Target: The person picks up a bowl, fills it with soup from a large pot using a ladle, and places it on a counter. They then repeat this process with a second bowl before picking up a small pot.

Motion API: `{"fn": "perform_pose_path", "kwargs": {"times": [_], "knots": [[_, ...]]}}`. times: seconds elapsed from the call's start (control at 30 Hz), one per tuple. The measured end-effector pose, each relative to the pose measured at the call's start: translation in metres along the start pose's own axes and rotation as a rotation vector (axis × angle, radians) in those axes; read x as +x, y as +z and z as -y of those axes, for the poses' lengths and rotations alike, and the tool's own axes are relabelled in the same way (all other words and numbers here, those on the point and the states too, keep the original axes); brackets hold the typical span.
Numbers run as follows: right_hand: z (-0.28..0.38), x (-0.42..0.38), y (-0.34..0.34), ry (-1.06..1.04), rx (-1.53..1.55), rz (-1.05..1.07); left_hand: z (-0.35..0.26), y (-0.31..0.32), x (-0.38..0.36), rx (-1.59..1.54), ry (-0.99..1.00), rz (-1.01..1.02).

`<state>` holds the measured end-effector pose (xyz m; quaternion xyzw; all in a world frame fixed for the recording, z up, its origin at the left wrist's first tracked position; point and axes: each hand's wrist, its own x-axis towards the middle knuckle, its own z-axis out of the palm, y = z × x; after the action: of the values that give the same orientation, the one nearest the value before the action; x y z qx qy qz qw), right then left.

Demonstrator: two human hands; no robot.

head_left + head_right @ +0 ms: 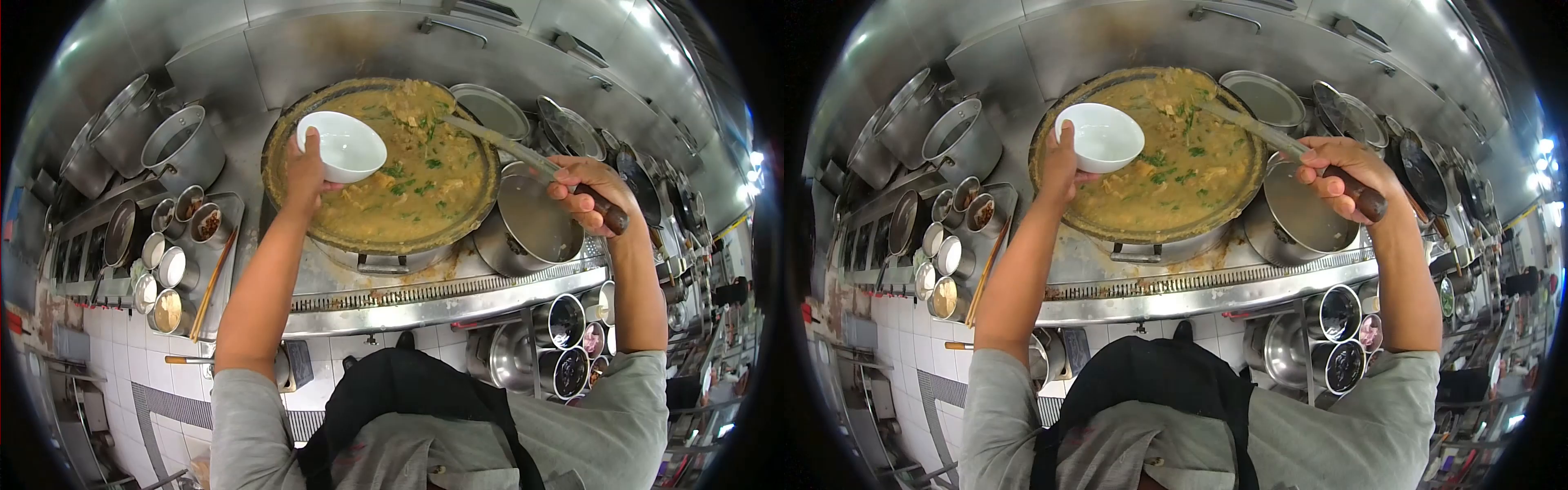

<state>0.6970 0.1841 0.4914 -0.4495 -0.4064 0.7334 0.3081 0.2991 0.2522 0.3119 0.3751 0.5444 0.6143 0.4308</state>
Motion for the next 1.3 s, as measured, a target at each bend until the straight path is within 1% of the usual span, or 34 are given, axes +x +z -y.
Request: {"fn": "perform_pose_path", "kwargs": {"times": [0.1,0.13,0.23,0.33,0.43,0.47,0.5,0.57,0.6,0.63,0.73,0.9,1.1,1.2,1.3], "knots": [[0.008,-0.009,0.009,-0.069,0.05,-0.018,0.009,0.022,0.01,-0.017,-0.076,0.017],[0.01,-0.01,0.008,-0.092,0.058,0.021,0.015,0.03,0.015,-0.044,-0.096,0.022],[0.012,-0.014,0.015,-0.123,0.055,0.033,0.02,0.051,0.025,-0.154,-0.166,0.052],[0.009,-0.015,0.024,-0.079,-0.029,0.042,0.015,0.068,0.025,-0.232,-0.14,0.031],[-0.005,-0.01,0.028,-0.077,-0.142,0.019,0.013,0.073,0.031,-0.275,-0.101,0.024],[-0.01,-0.007,0.031,-0.078,-0.242,0.016,0.013,0.073,0.032,-0.257,-0.096,0.016],[-0.015,-0.009,0.039,-0.072,-0.269,-0.02,0.012,0.071,0.033,-0.24,-0.091,0.007],[-0.029,-0.003,0.04,-0.062,-0.292,0.014,0.014,0.065,0.036,-0.214,-0.08,0.013],[-0.037,0.004,0.034,-0.072,-0.349,0.087,0.016,0.061,0.037,-0.206,-0.075,0.028],[-0.041,0.005,0.037,-0.04,-0.406,0.046,0.018,0.057,0.037,-0.198,-0.069,0.042],[-0.058,0.008,0.04,-0.103,-0.461,0.049,0.027,0.041,0.035,-0.195,-0.009,0.084],[-0.069,0.008,0.042,-0.205,-0.661,0.029,0.04,0.017,0.037,-0.272,-0.04,0.137],[-0.074,0.005,0.043,-0.271,-0.734,-0.045,0.039,0.008,0.037,-0.318,-0.059,0.167],[-0.082,0.008,0.036,-0.362,-0.806,-0.077,0.036,0.008,0.035,-0.326,-0.08,0.187],[-0.079,0.004,0.03,-0.309,-0.759,-0.077,0.033,0.01,0.031,-0.344,-0.113,0.168]]}}
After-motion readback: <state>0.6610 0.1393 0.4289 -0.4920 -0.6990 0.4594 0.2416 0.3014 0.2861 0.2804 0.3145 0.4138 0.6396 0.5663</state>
